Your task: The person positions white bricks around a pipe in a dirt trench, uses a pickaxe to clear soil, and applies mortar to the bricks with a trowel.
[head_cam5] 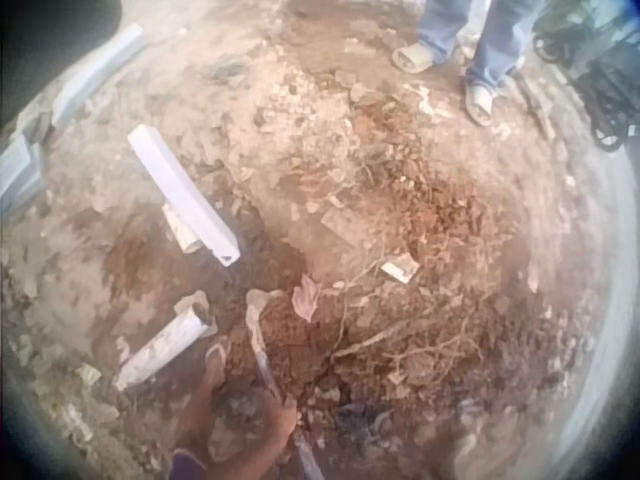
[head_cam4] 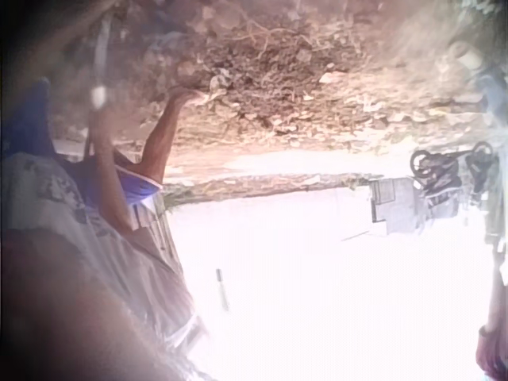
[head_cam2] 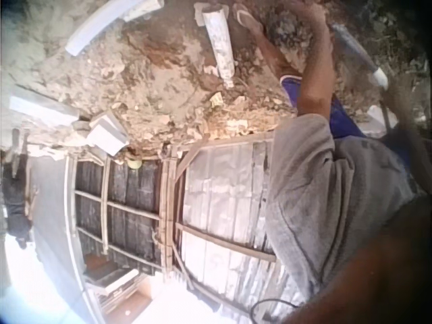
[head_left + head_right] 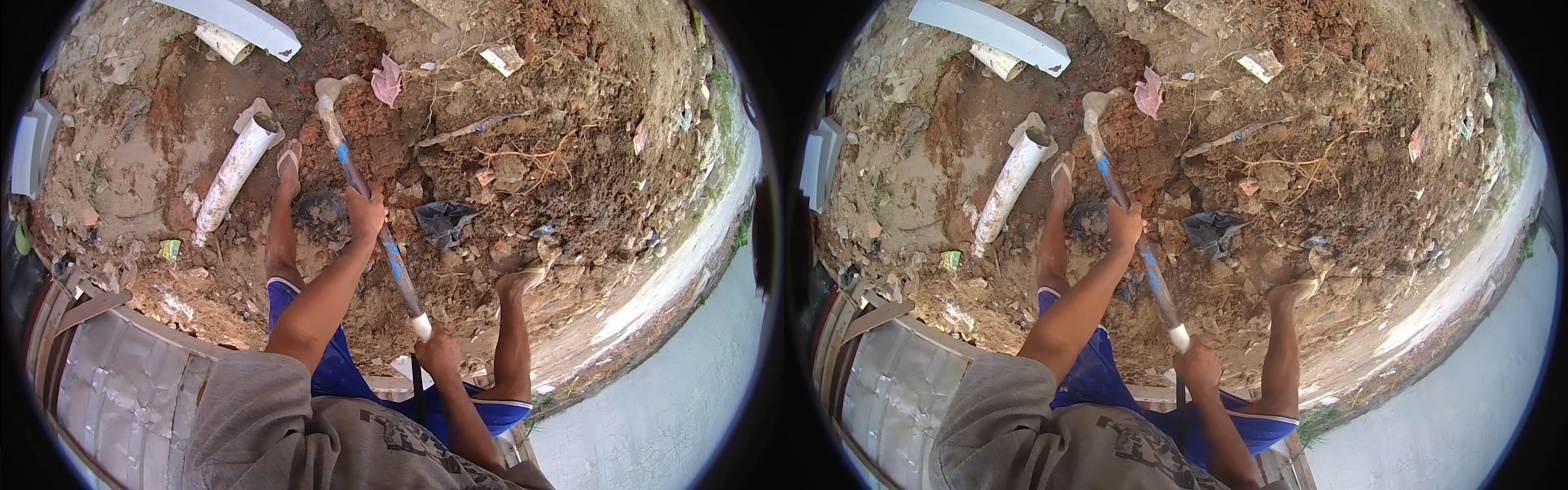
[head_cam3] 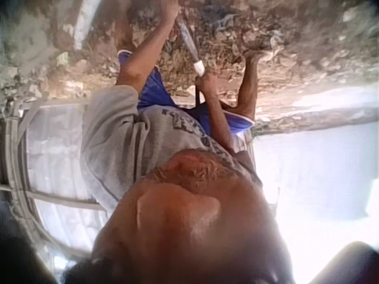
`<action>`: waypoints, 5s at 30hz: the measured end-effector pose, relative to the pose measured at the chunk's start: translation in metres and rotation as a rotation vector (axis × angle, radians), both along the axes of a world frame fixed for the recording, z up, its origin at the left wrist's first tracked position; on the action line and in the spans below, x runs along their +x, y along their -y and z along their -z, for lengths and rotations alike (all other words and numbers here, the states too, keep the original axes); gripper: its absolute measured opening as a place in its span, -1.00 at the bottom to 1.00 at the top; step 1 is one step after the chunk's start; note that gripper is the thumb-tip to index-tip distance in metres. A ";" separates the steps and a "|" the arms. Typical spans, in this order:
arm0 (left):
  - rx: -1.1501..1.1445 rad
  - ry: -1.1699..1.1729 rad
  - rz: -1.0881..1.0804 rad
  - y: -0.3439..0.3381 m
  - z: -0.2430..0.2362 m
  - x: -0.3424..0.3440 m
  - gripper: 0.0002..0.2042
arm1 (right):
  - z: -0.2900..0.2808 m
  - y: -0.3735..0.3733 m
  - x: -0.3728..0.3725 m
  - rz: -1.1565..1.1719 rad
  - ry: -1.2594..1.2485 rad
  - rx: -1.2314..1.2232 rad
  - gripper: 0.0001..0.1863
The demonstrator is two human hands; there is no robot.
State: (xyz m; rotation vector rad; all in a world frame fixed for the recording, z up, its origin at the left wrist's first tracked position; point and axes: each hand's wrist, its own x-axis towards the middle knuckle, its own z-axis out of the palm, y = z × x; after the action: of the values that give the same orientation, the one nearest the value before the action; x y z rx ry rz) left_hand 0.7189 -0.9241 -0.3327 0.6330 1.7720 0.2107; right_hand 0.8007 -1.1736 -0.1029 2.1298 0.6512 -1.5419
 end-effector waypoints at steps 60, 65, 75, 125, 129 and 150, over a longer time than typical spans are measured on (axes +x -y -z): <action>0.235 0.192 -0.288 -0.126 -0.078 -0.016 -0.69 | 0.093 -0.034 0.036 -0.238 -0.107 0.307 -0.36; 0.414 0.102 -0.198 -0.221 0.013 0.024 -0.68 | 0.254 -0.106 0.082 -0.046 -0.131 0.702 -0.44; 0.580 -0.362 -0.057 -0.244 0.158 0.037 -0.68 | 0.309 -0.157 0.092 -0.393 0.136 0.989 -0.68; 0.347 -0.055 -0.054 -0.193 0.041 0.032 -0.65 | 0.147 -0.132 0.105 -0.170 -0.129 0.207 -0.33; 0.294 -0.011 -0.139 -0.183 0.052 0.066 -0.66 | 0.190 -0.102 0.155 -0.354 -0.025 0.325 -0.28; 0.540 -0.422 -0.145 -0.219 0.146 0.070 -0.66 | 0.284 -0.178 0.166 1.021 -0.526 0.405 -0.80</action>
State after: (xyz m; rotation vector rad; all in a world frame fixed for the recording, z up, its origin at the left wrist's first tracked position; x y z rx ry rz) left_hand 0.7884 -0.7047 -0.4783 0.9863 2.1871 0.7147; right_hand 0.9668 -0.9958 -0.3873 2.5274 -0.0657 -2.7544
